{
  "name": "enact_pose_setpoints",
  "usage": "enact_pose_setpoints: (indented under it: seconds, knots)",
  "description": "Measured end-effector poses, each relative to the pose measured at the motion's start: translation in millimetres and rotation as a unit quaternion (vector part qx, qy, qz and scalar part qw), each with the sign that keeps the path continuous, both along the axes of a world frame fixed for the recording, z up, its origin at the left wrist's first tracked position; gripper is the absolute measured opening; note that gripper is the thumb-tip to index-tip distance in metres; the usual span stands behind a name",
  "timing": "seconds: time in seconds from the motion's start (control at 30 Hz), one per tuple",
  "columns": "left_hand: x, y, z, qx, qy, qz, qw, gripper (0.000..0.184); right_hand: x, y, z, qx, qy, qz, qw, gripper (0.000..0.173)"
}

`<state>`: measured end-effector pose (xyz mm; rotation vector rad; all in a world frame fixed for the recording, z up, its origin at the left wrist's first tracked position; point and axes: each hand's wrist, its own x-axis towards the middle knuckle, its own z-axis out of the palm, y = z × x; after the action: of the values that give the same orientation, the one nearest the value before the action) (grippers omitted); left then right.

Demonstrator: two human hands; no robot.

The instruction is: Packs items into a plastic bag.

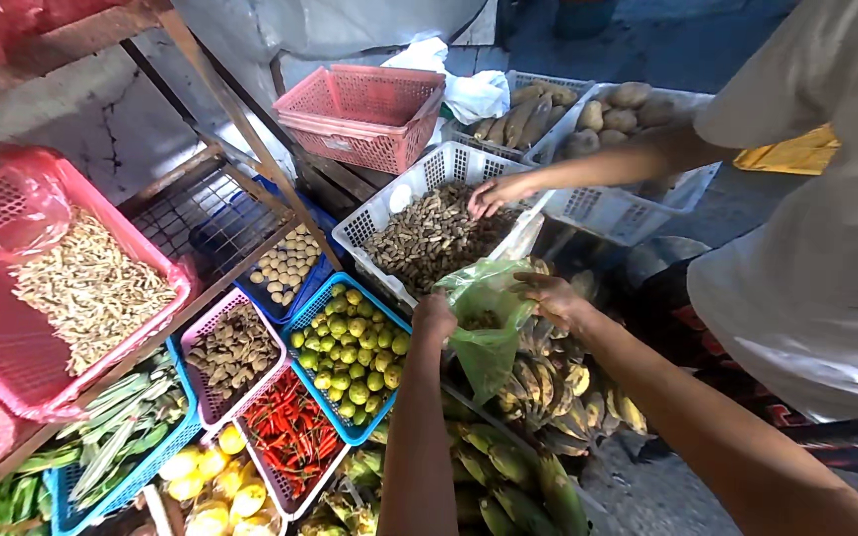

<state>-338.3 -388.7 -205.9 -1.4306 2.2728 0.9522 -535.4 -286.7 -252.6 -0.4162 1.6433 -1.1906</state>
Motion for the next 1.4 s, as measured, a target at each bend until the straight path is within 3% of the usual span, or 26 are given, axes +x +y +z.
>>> enact_pose_setpoints:
  seconds: [0.17,0.3,0.43,0.6,0.77,0.87,0.93,1.0,1.03,1.13,1.4]
  knots:
    - [-1,-1,-2,-0.001,0.005,0.005,1.0,0.068,-2,1,2,0.008,0.02,-0.01,1.0,0.054]
    - [-2,0,0,0.002,0.005,0.011,1.0,0.067,-7,2,12,0.05,0.112,0.027,0.992,0.067]
    - [-3,0,1,0.005,-0.002,0.018,1.0,0.068,-19,0,23,0.101,0.217,0.104,0.965,0.069]
    - [-3,-3,1,0.032,0.013,0.041,0.999,0.068,-22,-5,47,0.178,0.315,0.128,0.923,0.07]
    - [1,-6,-2,0.047,0.039,0.057,0.997,0.072,-21,-8,55,0.173,0.343,0.12,0.915,0.06]
    - [1,-6,-2,0.049,0.04,0.055,0.996,0.072,-25,-9,52,0.203,0.372,0.147,0.894,0.069]
    - [1,-6,-1,0.049,0.03,0.053,0.997,0.073,-29,-11,47,0.226,0.379,0.199,0.875,0.048]
    - [0,-6,0,0.051,0.026,0.053,0.997,0.074,-31,-14,46,0.222,0.346,0.222,0.884,0.033]
    - [0,-7,0,0.053,0.029,0.054,0.997,0.076,-29,-14,46,0.202,0.299,0.202,0.91,0.033]
    - [2,-7,0,0.061,0.038,0.047,0.996,0.081,-23,-10,37,0.099,0.117,0.063,0.986,0.031]
    - [-2,-2,1,0.081,0.057,0.033,0.995,0.09,-8,-12,16,-0.051,-0.019,-0.067,0.996,0.043]
